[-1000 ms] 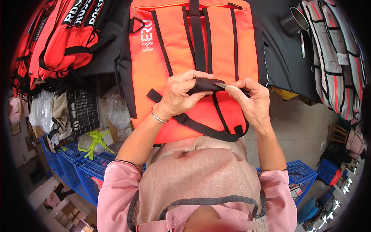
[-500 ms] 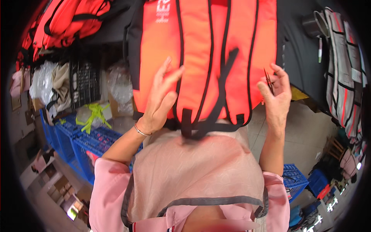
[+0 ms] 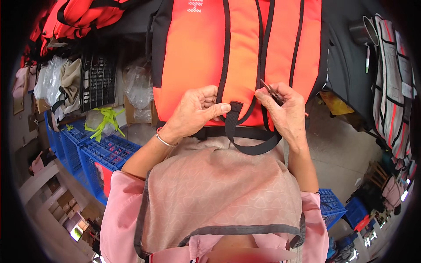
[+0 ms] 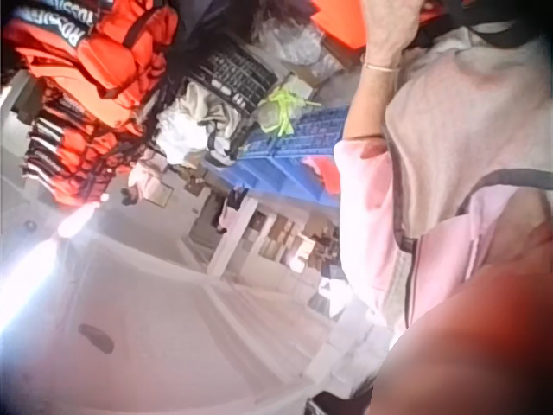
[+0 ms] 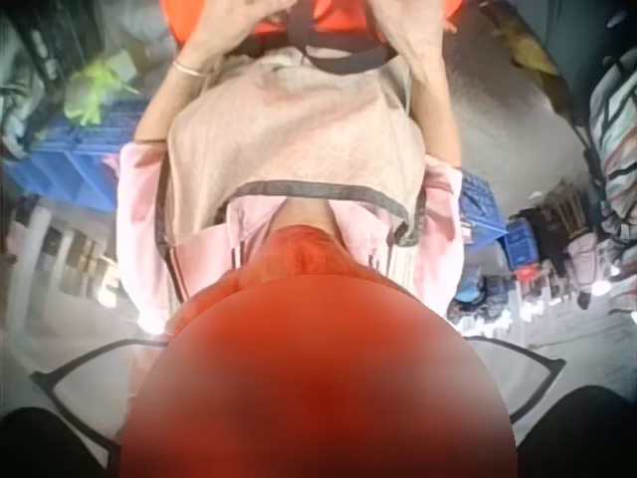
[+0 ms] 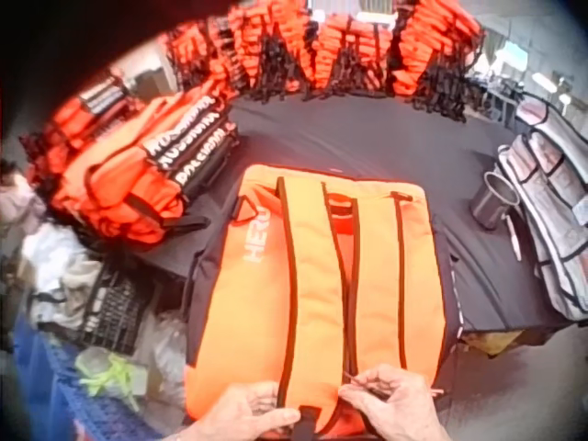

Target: Trimming loose threads and inspecting seams on backpacks and laptop sleeves at a garment factory.

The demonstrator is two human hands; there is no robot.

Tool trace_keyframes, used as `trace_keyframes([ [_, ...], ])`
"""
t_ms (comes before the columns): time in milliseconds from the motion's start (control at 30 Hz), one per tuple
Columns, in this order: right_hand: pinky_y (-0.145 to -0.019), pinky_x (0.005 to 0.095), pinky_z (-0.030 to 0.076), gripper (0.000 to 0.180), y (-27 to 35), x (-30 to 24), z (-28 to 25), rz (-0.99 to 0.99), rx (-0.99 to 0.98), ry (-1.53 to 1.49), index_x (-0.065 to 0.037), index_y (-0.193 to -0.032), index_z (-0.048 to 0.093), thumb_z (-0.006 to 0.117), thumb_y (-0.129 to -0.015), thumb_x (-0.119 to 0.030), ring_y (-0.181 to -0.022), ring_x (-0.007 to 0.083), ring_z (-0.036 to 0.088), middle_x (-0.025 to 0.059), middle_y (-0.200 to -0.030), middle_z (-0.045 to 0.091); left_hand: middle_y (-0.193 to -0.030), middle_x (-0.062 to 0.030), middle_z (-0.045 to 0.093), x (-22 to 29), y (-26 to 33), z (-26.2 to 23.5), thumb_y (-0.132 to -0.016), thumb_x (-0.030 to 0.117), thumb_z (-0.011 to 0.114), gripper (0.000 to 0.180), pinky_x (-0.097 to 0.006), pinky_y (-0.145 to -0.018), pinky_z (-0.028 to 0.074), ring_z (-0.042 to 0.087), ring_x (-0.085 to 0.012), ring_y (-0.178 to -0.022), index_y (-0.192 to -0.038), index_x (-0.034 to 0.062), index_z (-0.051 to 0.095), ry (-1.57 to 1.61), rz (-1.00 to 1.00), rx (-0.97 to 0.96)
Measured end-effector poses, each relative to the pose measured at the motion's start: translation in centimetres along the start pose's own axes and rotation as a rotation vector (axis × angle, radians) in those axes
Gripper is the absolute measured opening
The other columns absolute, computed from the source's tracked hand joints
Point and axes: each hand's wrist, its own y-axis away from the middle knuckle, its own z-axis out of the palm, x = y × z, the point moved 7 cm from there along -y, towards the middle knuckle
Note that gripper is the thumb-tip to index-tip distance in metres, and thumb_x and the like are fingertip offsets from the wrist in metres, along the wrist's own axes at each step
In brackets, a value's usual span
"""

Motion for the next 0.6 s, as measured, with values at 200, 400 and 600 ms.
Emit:
trace_keyframes([
  [200, -0.055, 0.0223, 0.033, 0.019, -0.6, -0.3, 0.3, 0.038, -0.031, -0.154, -0.001, -0.086, 0.066, 0.076, -0.085, -0.016, -0.061, 0.0028, 0.040, -0.0075, -0.067, 0.048, -0.112, -0.0076, 0.067, 1.0, -0.7, 1.4, -0.092, 0.011, 0.066, 0.035, -0.029, -0.089, 0.052, 0.063, -0.0132, -0.102, -0.122, -0.0038, 0.059, 0.238, 0.094, -0.082],
  [400, -0.056, 0.0204, 0.032, 0.021, -0.1, -2.9, 0.2, -0.241, 0.081, -0.153, -0.005, -0.080, 0.055, 0.074, -0.087, -0.012, -0.062, 0.0015, 0.038, -0.0085, -0.068, 0.043, -0.115, -0.0073, 0.065, 0.9, 0.4, 2.4, -0.084, 0.003, 0.072, 0.043, -0.029, -0.092, 0.051, 0.062, -0.0134, -0.104, -0.124, -0.0028, 0.057, 0.229, 0.065, -0.175],
  [600, -0.052, 0.0216, 0.025, 0.027, -1.0, -3.4, -1.0, -0.190, 0.152, -0.162, -0.005, -0.073, 0.054, 0.073, -0.088, -0.016, -0.061, 0.0010, 0.035, -0.0090, -0.067, 0.043, -0.123, -0.0151, 0.061, 2.7, 0.5, 1.7, -0.079, 0.006, 0.078, 0.035, -0.040, -0.105, 0.041, 0.054, -0.0255, -0.121, -0.112, 0.0027, 0.067, -0.115, 0.356, 0.059],
])
